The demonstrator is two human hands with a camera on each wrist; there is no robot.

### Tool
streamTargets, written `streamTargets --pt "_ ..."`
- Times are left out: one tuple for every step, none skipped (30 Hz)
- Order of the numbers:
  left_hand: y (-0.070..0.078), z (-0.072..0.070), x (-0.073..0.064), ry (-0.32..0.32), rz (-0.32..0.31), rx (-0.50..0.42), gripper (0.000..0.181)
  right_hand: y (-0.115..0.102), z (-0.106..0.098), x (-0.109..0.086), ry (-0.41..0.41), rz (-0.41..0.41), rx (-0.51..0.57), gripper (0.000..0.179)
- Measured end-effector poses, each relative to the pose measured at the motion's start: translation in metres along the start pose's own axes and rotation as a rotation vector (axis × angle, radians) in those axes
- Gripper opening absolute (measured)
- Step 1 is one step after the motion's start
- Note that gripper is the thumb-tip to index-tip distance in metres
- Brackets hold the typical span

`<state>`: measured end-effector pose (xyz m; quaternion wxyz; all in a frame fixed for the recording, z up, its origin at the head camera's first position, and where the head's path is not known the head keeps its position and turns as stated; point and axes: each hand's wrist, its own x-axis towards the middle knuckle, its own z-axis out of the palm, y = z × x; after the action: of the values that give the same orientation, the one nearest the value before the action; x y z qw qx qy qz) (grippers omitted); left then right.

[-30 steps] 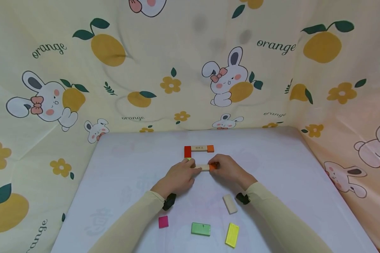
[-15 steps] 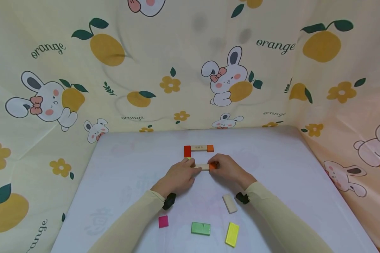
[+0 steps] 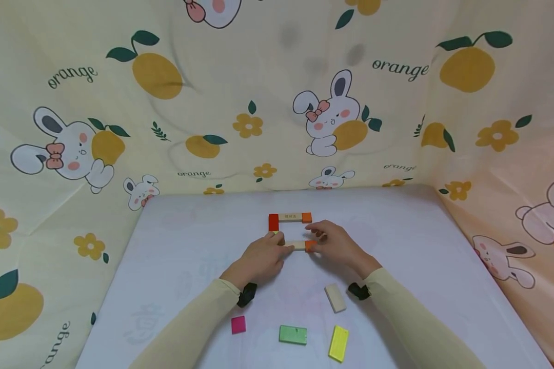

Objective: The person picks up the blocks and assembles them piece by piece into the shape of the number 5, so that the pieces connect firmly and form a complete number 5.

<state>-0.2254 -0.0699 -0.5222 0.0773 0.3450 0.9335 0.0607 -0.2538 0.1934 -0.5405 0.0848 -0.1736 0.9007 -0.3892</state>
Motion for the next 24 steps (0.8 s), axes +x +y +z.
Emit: streamTargets --pt "0.0 0.0 0.0 -0.003 -0.003 -0.003 0.047 0.0 -0.002 -0.003 0.012 -0.01 0.014 0.052" --pt "0.0 0.0 0.0 -0.007 -0.004 -0.005 0.047 0.001 -0.005 -0.005 0.021 -0.025 0.025 0.052" --pt "0.0 0.001 0.0 -0.009 -0.007 -0.007 0.047 0.002 -0.007 -0.008 0.028 -0.042 0.027 0.051" --pt "0.0 0.001 0.0 -0.011 -0.009 -0.008 0.047 0.002 -0.01 -0.011 0.032 -0.054 0.03 0.051" --pt "0.0 0.001 0.0 -0.011 -0.011 -0.008 0.047 0.002 -0.014 -0.014 0.034 -0.062 0.037 0.051" --pt "0.0 0.001 0.0 -0.012 -0.013 -0.011 0.047 0.002 -0.017 -0.018 0.036 -0.072 0.037 0.05" --pt "0.0 0.0 0.0 -0.013 -0.014 -0.012 0.047 0.002 -0.021 -0.022 0.036 -0.082 0.041 0.05" --pt "0.0 0.0 0.0 -0.013 -0.015 -0.012 0.047 0.002 -0.025 -0.026 0.036 -0.093 0.041 0.051" --pt "0.001 0.0 0.0 -0.013 -0.017 -0.014 0.047 0.003 -0.028 -0.031 0.035 -0.099 0.04 0.051" --pt "0.001 0.0 0.0 -0.012 -0.018 -0.015 0.047 0.003 -0.032 -0.035 0.034 -0.105 0.043 0.051" --pt "0.001 0.0 0.0 -0.011 -0.02 -0.016 0.047 0.004 -0.035 -0.039 0.034 -0.118 0.04 0.052" --pt "0.001 0.0 0.0 -0.009 -0.02 -0.019 0.047 0.005 -0.037 -0.043 0.032 -0.128 0.036 0.052" --pt "0.001 0.001 0.0 -0.009 -0.021 -0.02 0.047 0.005 -0.04 -0.048 0.028 -0.133 0.038 0.053" --pt "0.001 0.001 0.0 -0.008 -0.022 -0.02 0.047 0.006 -0.043 -0.052 0.026 -0.137 0.035 0.053" --pt "0.001 0.001 0.001 -0.007 -0.022 -0.021 0.047 0.005 -0.045 -0.057 0.024 -0.139 0.035 0.054" --pt "0.001 0.001 0.001 -0.006 -0.021 -0.022 0.047 0.005 -0.047 -0.062 0.024 -0.145 0.03 0.055" --pt "0.001 0.001 0.001 -0.005 -0.019 -0.023 0.047 0.005 -0.048 -0.067 0.026 -0.147 0.022 0.055" --pt "0.001 0.001 0.001 -0.004 -0.017 -0.025 0.047 0.004 -0.049 -0.072 0.027 -0.144 0.017 0.056" --pt "0.001 0.001 0.001 -0.004 -0.018 -0.027 0.047 0.003 -0.05 -0.077 0.029 -0.144 0.011 0.056" --pt "0.001 0.001 0.001 -0.003 -0.018 -0.028 0.047 0.003 -0.05 -0.082 0.033 -0.145 0.007 0.057" --pt "0.001 0.001 0.001 -0.002 -0.019 -0.029 0.047 0.002 -0.05 -0.087 0.037 -0.144 0.002 0.057" --pt "0.001 0.001 0.001 -0.001 -0.02 -0.033 0.046 0.002 -0.049 -0.092 0.04 -0.143 -0.006 0.058" --pt "0.001 0.001 0.001 0.0 -0.021 -0.037 0.046 0.002 -0.048 -0.096 0.04 -0.134 -0.009 0.058" --pt "0.001 0.001 0.002 0.001 -0.022 -0.038 0.046 0.002 -0.047 -0.1 0.039 -0.125 -0.009 0.058"
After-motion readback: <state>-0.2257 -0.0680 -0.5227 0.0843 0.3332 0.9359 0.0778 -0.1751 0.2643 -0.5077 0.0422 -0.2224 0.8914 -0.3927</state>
